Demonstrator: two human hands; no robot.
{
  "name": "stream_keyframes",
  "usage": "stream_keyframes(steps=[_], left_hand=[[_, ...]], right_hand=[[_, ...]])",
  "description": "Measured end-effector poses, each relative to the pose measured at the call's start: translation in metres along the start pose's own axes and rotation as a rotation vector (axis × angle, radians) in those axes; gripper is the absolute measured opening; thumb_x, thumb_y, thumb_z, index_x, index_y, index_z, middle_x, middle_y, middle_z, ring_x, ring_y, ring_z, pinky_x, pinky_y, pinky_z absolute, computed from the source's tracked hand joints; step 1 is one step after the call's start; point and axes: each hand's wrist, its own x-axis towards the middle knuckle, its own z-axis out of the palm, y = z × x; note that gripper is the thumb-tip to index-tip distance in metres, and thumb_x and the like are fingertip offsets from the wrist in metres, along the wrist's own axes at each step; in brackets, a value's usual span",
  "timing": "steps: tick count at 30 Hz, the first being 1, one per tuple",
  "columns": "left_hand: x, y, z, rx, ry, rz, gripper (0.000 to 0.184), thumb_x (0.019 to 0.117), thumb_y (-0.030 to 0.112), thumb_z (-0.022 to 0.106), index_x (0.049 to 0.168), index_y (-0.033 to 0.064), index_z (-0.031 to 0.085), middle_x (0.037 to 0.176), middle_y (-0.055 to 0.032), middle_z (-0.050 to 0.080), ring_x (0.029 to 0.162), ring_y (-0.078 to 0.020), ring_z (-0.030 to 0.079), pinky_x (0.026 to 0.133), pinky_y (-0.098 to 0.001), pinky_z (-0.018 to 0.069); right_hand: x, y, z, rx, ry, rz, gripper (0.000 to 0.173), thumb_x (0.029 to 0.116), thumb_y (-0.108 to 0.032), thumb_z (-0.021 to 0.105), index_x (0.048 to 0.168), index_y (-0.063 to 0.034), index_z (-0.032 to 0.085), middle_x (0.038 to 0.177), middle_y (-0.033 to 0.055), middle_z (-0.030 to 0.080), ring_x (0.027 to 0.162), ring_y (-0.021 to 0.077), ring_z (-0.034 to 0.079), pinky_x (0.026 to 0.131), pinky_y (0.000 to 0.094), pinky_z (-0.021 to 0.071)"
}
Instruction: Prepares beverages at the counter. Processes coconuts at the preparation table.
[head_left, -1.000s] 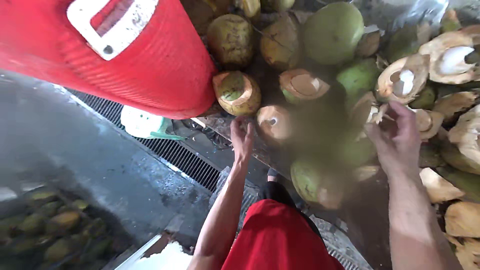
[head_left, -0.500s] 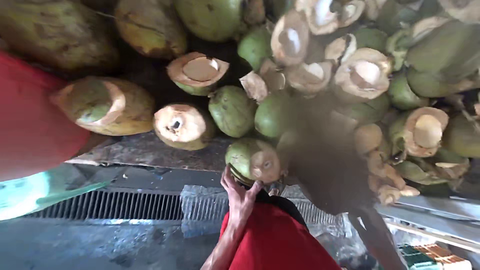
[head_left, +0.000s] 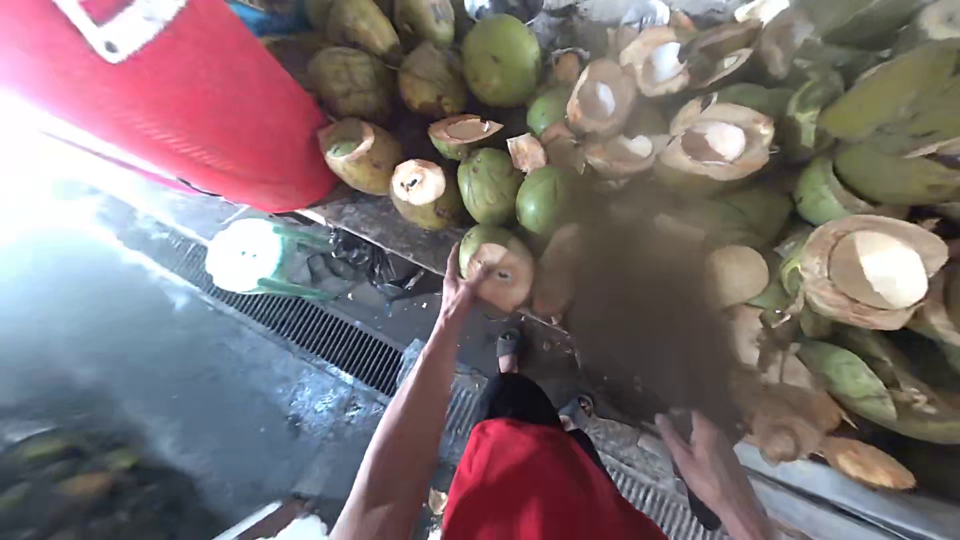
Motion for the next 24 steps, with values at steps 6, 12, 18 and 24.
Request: stream_keyframes(steps=[6, 12, 18, 24], left_hand=[[-0.005, -0.012, 0.013, -0.097, 0.035, -0.077, 0.086, 0.0885, 0.045, 0.077, 0.158, 0.0383, 0.027, 0.14, -0.0116, 0.059, 0.11, -0.0294, 0.067, 0.083, -0.0526, 0.0584], [0.006, -0.008, 0.022, -0.143, 0.093, -0.061, 0.087, 0.0882, 0.042, 0.078, 0.158, 0.0303, 0.028, 0.141, -0.0131, 0.059, 0.114, -0.0287, 0.066, 0.088, -0.0534, 0.0577], [0.009, -0.004, 0.008, -0.183, 0.067, -0.051, 0.07, 0.0943, 0.035, 0.072, 0.156, 0.0266, 0.04, 0.136, -0.0123, 0.063, 0.113, -0.0266, 0.067, 0.091, -0.0514, 0.0575], [-0.053, 0.064, 0.029, -0.392, -0.026, -0.018, 0.061, 0.1005, 0.026, 0.062, 0.157, 0.0221, 0.038, 0.123, -0.0153, 0.068, 0.097, -0.0259, 0.072, 0.08, -0.0464, 0.0624]], right_hand=[[-0.043, 0.011, -0.021, -0.045, 0.292, -0.156, 0.087, 0.0942, -0.06, 0.061, 0.155, -0.0012, 0.04, 0.131, 0.023, 0.064, 0.111, 0.0373, 0.067, 0.095, 0.058, 0.0549], [-0.025, 0.059, 0.114, 0.102, 0.493, 0.069, 0.07, 0.0929, -0.035, 0.069, 0.149, -0.0017, 0.046, 0.087, 0.0243, 0.073, 0.072, 0.043, 0.072, 0.068, 0.0646, 0.0572], [-0.059, 0.023, 0.067, 0.233, 0.462, -0.207, 0.054, 0.0913, -0.032, 0.073, 0.126, 0.0071, 0.061, 0.081, 0.0147, 0.071, 0.061, 0.0226, 0.069, 0.061, 0.046, 0.0614], [-0.061, -0.022, 0.022, 0.489, 0.566, -0.395, 0.047, 0.0946, -0.034, 0.066, 0.119, 0.0059, 0.057, 0.072, 0.0003, 0.067, 0.055, 0.0086, 0.065, 0.053, 0.0297, 0.0599]])
